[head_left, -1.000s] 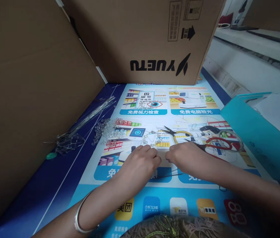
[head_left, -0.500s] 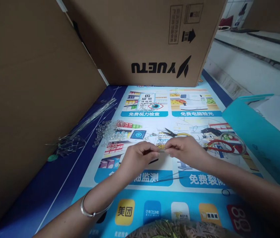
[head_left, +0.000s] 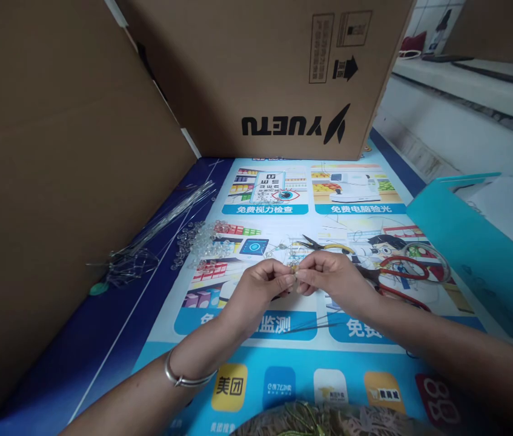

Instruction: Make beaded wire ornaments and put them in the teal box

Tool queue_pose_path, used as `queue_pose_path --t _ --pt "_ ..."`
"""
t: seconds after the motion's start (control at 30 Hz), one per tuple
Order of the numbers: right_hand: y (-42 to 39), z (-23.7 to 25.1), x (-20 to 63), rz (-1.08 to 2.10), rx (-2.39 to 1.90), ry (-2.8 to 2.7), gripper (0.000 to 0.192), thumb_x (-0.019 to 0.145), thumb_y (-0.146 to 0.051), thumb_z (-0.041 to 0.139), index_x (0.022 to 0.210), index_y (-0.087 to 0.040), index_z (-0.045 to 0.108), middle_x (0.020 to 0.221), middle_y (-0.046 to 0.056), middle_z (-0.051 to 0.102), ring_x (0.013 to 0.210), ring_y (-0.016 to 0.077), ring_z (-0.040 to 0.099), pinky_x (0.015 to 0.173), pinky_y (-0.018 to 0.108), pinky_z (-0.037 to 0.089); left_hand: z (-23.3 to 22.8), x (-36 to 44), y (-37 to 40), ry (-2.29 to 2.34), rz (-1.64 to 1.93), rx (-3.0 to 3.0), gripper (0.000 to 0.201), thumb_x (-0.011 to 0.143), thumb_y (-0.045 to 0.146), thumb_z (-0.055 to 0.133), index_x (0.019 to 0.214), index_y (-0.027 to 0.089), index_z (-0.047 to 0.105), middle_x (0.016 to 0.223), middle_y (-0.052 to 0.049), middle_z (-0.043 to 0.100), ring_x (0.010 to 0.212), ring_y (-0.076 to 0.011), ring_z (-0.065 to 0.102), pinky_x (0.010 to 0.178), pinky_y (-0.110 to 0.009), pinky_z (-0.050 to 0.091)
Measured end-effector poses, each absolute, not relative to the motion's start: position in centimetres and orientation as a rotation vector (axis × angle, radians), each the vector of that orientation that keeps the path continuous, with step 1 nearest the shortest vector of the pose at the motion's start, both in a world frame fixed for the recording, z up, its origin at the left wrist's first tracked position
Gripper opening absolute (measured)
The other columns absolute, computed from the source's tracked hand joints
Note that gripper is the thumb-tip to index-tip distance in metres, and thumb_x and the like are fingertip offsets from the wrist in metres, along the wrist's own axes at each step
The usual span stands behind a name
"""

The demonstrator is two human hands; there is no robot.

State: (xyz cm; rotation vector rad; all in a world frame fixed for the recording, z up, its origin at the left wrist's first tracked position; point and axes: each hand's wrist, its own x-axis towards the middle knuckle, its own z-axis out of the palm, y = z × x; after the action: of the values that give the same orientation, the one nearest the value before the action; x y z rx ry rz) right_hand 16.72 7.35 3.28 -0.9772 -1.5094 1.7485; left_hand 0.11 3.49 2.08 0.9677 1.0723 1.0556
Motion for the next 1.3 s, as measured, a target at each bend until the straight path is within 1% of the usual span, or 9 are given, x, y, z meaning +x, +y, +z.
queue_pose_path --t 0.3,0.43,0.5,0.63,0.7,0.8,1.03,1.13,1.3 --pt "7.3 3.5 16.6 1.747 -1.000 -1.552 0.020 0.076 -0.033 0.058 0.082 -0.014 0.056 0.065 0.000 0.062 0.062 0.0108 0.060 0.062 0.027 0.049 1.9 0.4 3.4 1.090 1.041 1.001 0.013 0.076 0.025 0.061 0.075 0.014 0.054 0.065 0.001 0.058 0.057 -0.0078 0.049 0.055 -0.021 0.038" --pt "8.1 4.6 17.1 1.685 -1.080 -1.887 0.022 0.078 -0.035 0.054 0.087 -0.014 0.056 0.070 0.002 0.062 0.064 0.0114 0.058 0.060 0.025 0.047 3.3 -1.3 4.1 1.115 0.856 1.159 0.014 0.074 0.028 0.061 0.076 0.014 0.056 0.065 0.001 0.055 0.056 -0.0082 0.048 0.054 -0.021 0.038" --pt "8.2 5.5 17.8 1.437 -1.080 -2.321 0.019 0.078 -0.032 0.054 0.084 -0.015 0.058 0.072 0.002 0.062 0.064 0.0120 0.056 0.055 0.023 0.041 4.8 -2.7 4.6 1.162 0.702 1.419 0.011 0.073 0.025 0.061 0.077 0.015 0.059 0.068 0.001 0.057 0.059 -0.0093 0.050 0.055 -0.021 0.038" --pt "6.5 6.9 19.1 0.565 -0.870 -3.153 0.003 0.070 -0.014 0.056 0.068 -0.015 0.059 0.068 0.006 0.059 0.060 0.0154 0.052 0.050 0.025 0.029 7.7 -5.1 4.9 1.173 0.236 2.022 0.014 0.077 0.016 0.051 0.079 0.019 0.065 0.076 0.000 0.062 0.069 -0.0120 0.054 0.063 -0.022 0.038" --pt "5.1 6.9 19.2 0.294 -0.766 -3.304 0.012 0.061 -0.005 0.057 0.066 -0.015 0.059 0.068 0.007 0.058 0.058 0.0161 0.050 0.048 0.026 0.026 8.2 -5.7 4.8 1.111 0.038 2.166 0.019 0.078 0.013 0.048 0.082 0.021 0.065 0.078 0.000 0.063 0.071 -0.0124 0.055 0.063 -0.022 0.037" --pt "3.3 6.1 18.3 0.097 -0.727 -3.409 0.019 0.054 0.001 0.058 0.064 -0.015 0.058 0.065 0.009 0.057 0.056 0.0168 0.048 0.047 0.026 0.025 7.6 -5.9 4.4 1.149 -0.126 2.286 0.021 0.075 0.011 0.048 0.079 0.022 0.065 0.076 0.000 0.064 0.068 -0.0134 0.055 0.059 -0.023 0.034" --pt "3.5 5.0 17.6 0.079 -0.716 -3.414 0.017 0.059 0.001 0.056 0.063 -0.015 0.057 0.066 0.010 0.058 0.055 0.0169 0.049 0.048 0.027 0.024 7.1 -5.2 3.7 1.295 -0.253 2.438 0.011 0.073 0.017 0.054 0.073 0.022 0.063 0.072 -0.001 0.064 0.063 -0.0168 0.056 0.052 -0.024 0.030" --pt "4.8 5.7 18.4 0.181 -0.631 -3.362 0.016 0.064 -0.003 0.051 0.070 -0.016 0.059 0.067 0.007 0.060 0.055 0.0157 0.050 0.047 0.026 0.021 7.5 -4.5 3.6 1.343 -0.121 2.445 0.015 0.079 0.024 0.050 0.073 0.020 0.063 0.072 -0.003 0.063 0.065 -0.0169 0.056 0.055 -0.025 0.034" --pt "6.2 6.3 18.7 0.286 -0.758 -3.317 0.013 0.069 -0.014 0.047 0.072 -0.016 0.060 0.068 0.007 0.062 0.056 0.0152 0.052 0.047 0.025 0.020 7.1 -2.9 3.2 1.309 0.159 2.422 0.023 0.086 0.027 0.041 0.083 0.019 0.063 0.079 -0.004 0.063 0.073 -0.0163 0.057 0.064 -0.024 0.039"
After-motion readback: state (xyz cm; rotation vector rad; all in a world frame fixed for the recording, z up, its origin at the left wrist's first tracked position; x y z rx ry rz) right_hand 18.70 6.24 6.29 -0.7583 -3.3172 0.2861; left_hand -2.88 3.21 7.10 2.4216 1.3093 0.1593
